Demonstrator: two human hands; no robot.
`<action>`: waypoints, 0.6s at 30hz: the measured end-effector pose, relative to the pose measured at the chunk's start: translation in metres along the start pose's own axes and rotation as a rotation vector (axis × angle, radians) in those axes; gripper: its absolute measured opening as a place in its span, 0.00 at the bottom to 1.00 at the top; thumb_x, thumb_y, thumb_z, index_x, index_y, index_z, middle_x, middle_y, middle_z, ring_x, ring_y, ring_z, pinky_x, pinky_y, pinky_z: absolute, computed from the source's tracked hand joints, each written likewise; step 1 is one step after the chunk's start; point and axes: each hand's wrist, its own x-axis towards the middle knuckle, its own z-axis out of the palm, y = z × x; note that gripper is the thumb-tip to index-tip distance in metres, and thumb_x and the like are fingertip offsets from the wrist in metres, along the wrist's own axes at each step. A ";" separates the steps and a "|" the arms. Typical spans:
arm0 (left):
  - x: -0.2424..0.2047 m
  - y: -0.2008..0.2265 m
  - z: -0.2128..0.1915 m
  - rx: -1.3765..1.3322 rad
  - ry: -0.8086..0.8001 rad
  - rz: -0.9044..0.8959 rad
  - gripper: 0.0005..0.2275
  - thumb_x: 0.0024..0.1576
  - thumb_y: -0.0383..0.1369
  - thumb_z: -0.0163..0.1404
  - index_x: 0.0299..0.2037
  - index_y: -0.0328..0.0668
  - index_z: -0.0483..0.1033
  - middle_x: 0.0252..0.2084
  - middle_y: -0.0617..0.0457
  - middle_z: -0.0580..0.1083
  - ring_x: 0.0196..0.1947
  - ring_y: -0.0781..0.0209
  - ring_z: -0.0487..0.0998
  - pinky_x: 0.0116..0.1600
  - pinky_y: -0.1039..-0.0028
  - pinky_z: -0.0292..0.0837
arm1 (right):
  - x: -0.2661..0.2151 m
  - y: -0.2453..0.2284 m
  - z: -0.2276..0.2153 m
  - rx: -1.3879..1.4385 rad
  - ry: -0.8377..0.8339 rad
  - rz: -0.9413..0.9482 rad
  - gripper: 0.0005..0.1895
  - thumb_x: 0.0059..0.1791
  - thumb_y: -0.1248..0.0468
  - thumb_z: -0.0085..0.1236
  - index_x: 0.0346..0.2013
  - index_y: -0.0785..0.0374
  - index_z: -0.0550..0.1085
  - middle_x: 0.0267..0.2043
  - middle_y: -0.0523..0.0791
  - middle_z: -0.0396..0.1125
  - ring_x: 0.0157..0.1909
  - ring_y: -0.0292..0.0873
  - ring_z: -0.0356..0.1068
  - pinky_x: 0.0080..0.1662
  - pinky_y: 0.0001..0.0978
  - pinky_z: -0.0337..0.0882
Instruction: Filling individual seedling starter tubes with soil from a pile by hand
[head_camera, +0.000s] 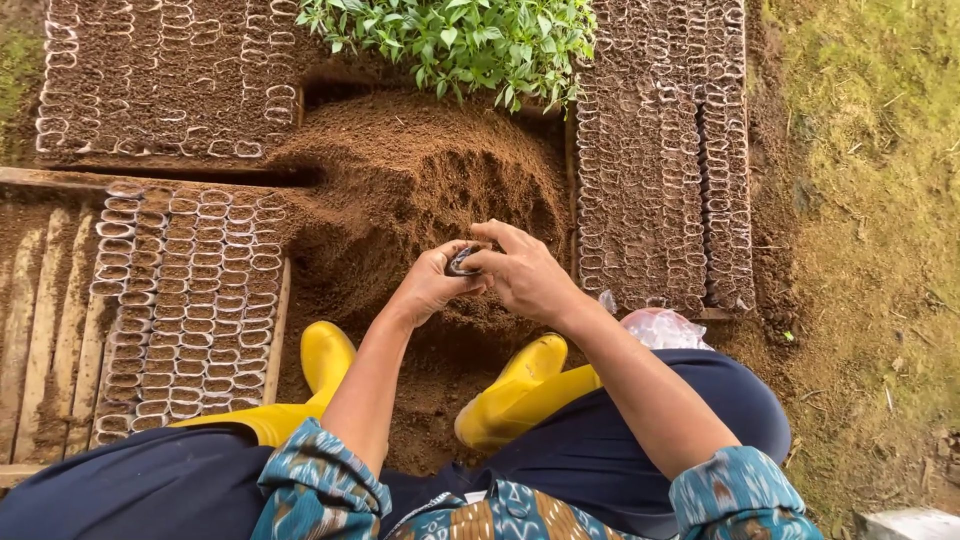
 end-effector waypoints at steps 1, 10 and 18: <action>-0.001 0.000 0.001 0.017 0.006 0.003 0.24 0.49 0.22 0.65 0.57 0.32 0.73 0.47 0.42 0.77 0.43 0.58 0.79 0.48 0.69 0.84 | 0.001 0.001 0.004 -0.026 -0.022 0.025 0.24 0.50 0.73 0.44 0.54 0.44 0.75 0.71 0.50 0.55 0.74 0.60 0.50 0.66 0.71 0.54; 0.006 -0.022 -0.007 -0.007 0.045 -0.011 0.25 0.49 0.18 0.62 0.59 0.32 0.73 0.50 0.36 0.77 0.45 0.49 0.81 0.50 0.64 0.82 | 0.005 0.002 0.003 0.059 -0.015 0.094 0.20 0.50 0.68 0.47 0.53 0.43 0.76 0.72 0.50 0.54 0.76 0.60 0.45 0.68 0.74 0.45; -0.012 0.008 0.005 -0.266 -0.019 0.004 0.37 0.45 0.12 0.49 0.71 0.30 0.58 0.59 0.36 0.68 0.52 0.52 0.74 0.62 0.59 0.72 | 0.010 0.010 0.014 0.034 0.120 0.168 0.09 0.52 0.53 0.57 0.43 0.51 0.76 0.68 0.50 0.59 0.75 0.59 0.49 0.68 0.71 0.48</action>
